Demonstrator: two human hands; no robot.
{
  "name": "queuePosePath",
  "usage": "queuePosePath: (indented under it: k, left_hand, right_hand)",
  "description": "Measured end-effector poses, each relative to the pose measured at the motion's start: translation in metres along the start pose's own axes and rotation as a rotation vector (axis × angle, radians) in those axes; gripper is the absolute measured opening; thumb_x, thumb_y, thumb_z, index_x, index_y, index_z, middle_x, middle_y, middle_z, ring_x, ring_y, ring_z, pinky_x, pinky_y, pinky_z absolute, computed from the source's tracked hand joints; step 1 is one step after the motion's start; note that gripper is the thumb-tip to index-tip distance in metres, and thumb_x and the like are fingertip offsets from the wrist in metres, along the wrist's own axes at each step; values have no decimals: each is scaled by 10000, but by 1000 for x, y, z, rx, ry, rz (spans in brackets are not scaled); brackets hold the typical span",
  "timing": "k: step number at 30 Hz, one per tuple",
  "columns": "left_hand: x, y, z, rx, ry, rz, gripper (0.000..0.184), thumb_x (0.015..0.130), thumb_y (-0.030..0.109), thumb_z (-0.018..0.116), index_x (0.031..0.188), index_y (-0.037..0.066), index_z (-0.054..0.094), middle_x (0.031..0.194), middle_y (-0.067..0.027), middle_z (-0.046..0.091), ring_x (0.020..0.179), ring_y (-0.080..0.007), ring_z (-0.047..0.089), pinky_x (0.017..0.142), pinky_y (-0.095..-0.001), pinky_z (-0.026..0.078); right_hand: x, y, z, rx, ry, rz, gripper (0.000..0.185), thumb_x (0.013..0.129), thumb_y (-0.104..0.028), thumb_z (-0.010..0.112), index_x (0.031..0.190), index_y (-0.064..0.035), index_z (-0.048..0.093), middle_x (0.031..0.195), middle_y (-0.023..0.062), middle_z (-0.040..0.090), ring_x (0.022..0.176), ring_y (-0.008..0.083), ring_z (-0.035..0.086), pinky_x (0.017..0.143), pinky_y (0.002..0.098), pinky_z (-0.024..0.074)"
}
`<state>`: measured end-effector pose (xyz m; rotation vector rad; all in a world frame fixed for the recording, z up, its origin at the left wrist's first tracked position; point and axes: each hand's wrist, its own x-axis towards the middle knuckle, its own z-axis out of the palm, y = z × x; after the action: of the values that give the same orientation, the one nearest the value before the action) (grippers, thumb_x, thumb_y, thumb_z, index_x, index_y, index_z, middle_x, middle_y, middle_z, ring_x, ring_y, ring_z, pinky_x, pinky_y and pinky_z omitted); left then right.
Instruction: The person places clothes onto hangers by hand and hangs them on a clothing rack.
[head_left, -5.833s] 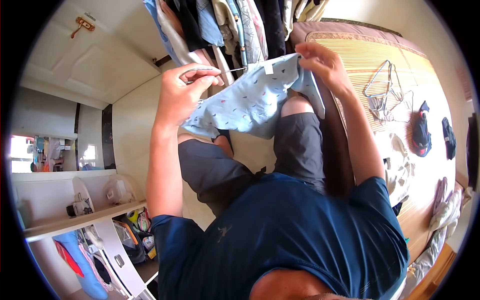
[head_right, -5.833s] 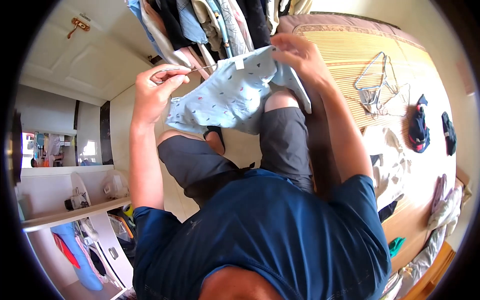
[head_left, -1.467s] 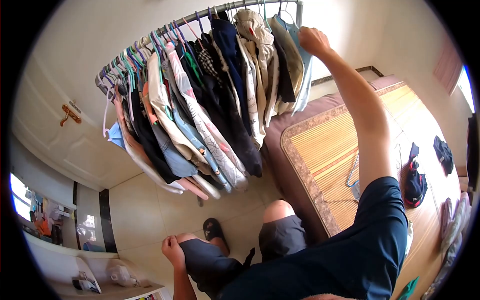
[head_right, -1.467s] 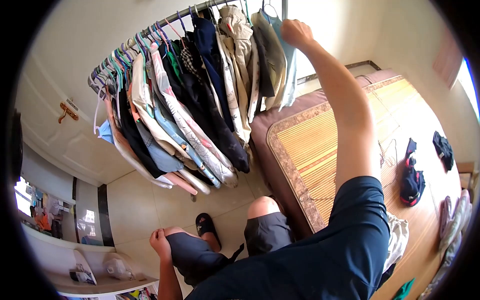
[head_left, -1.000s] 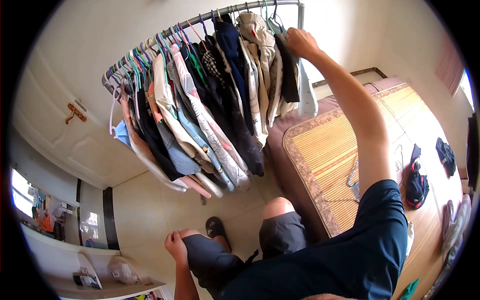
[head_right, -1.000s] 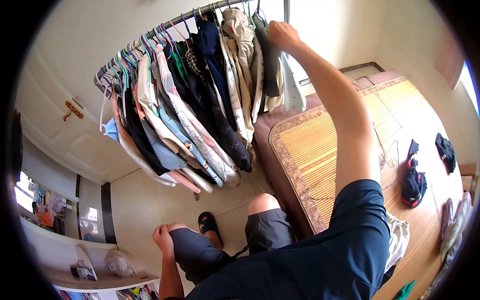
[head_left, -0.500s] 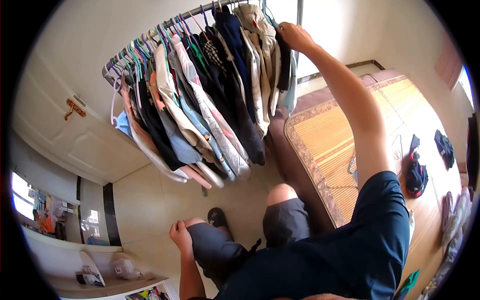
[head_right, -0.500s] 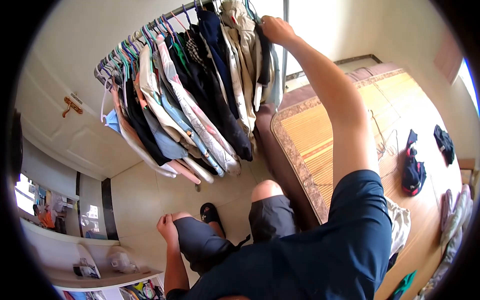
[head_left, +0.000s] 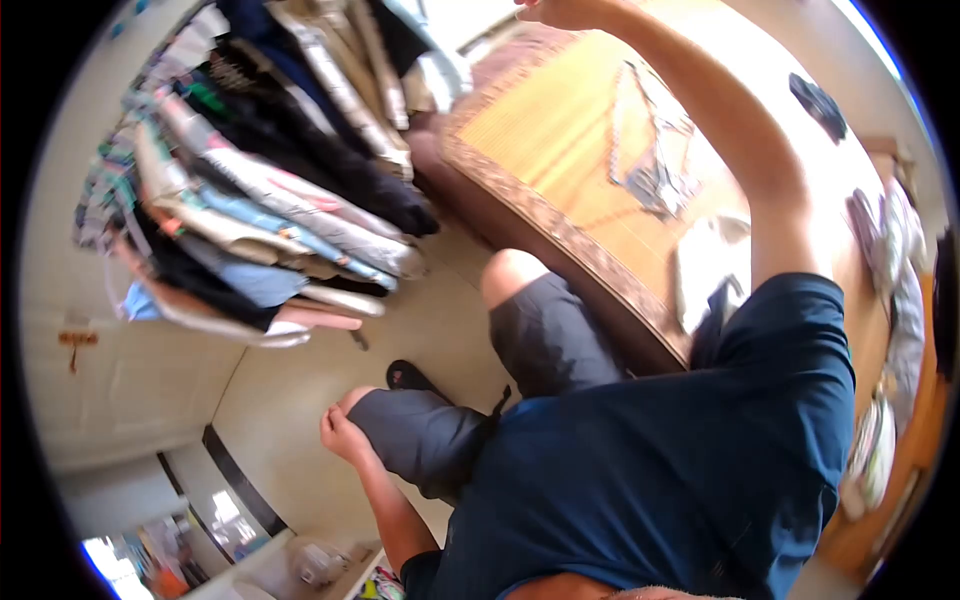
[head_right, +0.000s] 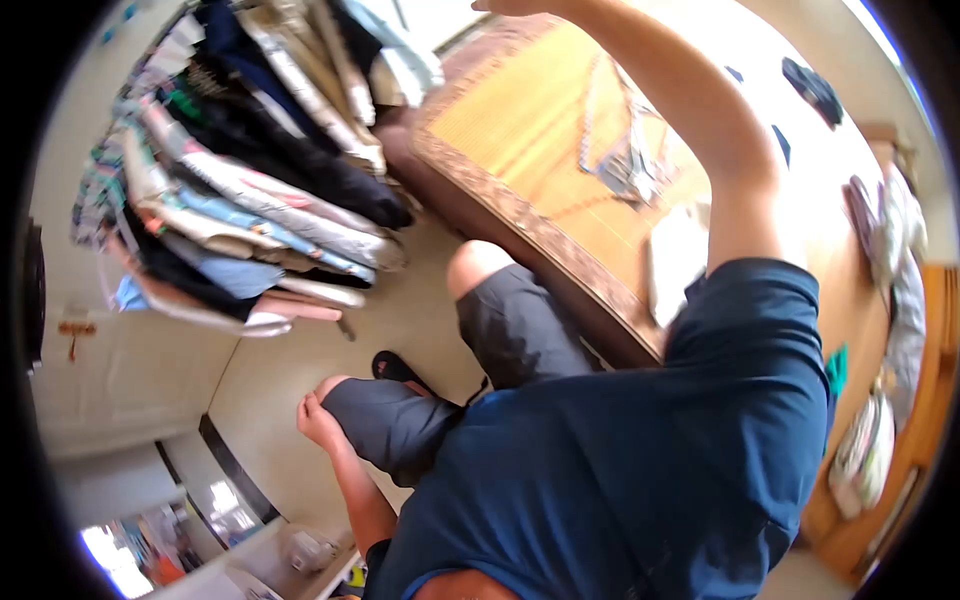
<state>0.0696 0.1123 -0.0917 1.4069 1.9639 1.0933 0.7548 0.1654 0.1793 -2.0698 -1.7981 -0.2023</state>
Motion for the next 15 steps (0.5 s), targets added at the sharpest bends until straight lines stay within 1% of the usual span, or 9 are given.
queuePosePath:
  k: [3, 5, 6, 7, 8, 10, 11, 13, 15]
  left_hand:
    - [1, 9, 11, 29, -63, 29, 362, 980, 220, 596, 1101, -102, 707, 1109, -251, 733, 1002, -341, 689, 928, -414, 528]
    - [-2, 13, 17, 18, -61, 24, 359, 992, 216, 586, 1122, -94, 713, 1132, -253, 729, 1032, -347, 690, 955, -413, 528]
    - [-4, 17, 20, 18, -62, 34, 355, 995, 214, 582, 1122, -91, 714, 1136, -249, 729, 1037, -349, 688, 960, -413, 526]
    - [-5, 21, 23, 16, -62, 43, 352, 998, 211, 579, 1123, -88, 716, 1140, -246, 729, 1043, -350, 686, 964, -414, 524]
    - [-7, 27, 25, 31, -79, 37, 352, 999, 208, 572, 1133, -86, 712, 1161, -243, 723, 1064, -350, 680, 979, -413, 519]
    - [-4, 26, 29, 14, -95, 26, 353, 1000, 207, 566, 1140, -83, 710, 1171, -241, 720, 1073, -349, 677, 984, -412, 518]
    - [-4, 28, 32, 8, -98, 13, 353, 1001, 206, 561, 1146, -80, 708, 1181, -240, 716, 1081, -348, 675, 989, -410, 517]
    - [-8, 39, 37, 22, -121, -2, 356, 1001, 203, 553, 1169, -73, 702, 1206, -237, 709, 1101, -346, 670, 1000, -410, 514]
    - [-6, 36, 40, 70, -118, 19, 362, 1003, 209, 549, 1176, -71, 701, 1213, -234, 708, 1109, -351, 668, 1006, -412, 511]
  right_hand:
    - [-67, 72, -6, -147, -224, 112, 327, 878, -265, 733, 1063, 4, 749, 1029, 246, 728, 942, 386, 697, 834, 451, 546]
    - [-124, 145, 8, -82, -241, 122, 266, 931, -235, 706, 1083, -18, 721, 925, 154, 744, 852, 263, 721, 775, 389, 564]
    - [-162, 137, -2, 86, -189, 296, 221, 888, -221, 714, 919, -2, 730, 756, 105, 690, 666, 185, 650, 656, 365, 527]
    - [-189, 150, -4, 71, -254, 315, 240, 904, -238, 701, 968, -14, 757, 761, 170, 741, 693, 252, 742, 667, 398, 589]
    - [-221, 148, -5, 137, -263, 468, 260, 905, -239, 701, 929, 18, 734, 731, 100, 698, 604, 157, 651, 587, 338, 530]
    - [-270, 157, 0, -86, -420, 432, 272, 930, -222, 696, 992, 36, 755, 770, 114, 727, 650, 157, 699, 591, 314, 576]
    - [-288, 131, -5, 116, -303, 739, 266, 933, -221, 713, 984, 37, 757, 776, 121, 734, 651, 162, 712, 592, 310, 588]
    - [-312, 124, 5, 107, -300, 844, 282, 928, -238, 736, 949, 43, 759, 766, 138, 738, 614, 172, 708, 584, 314, 585]
    - [-334, 135, 28, 138, -237, 890, 405, 896, -392, 712, 847, 8, 753, 752, 156, 734, 648, 252, 727, 637, 389, 582]
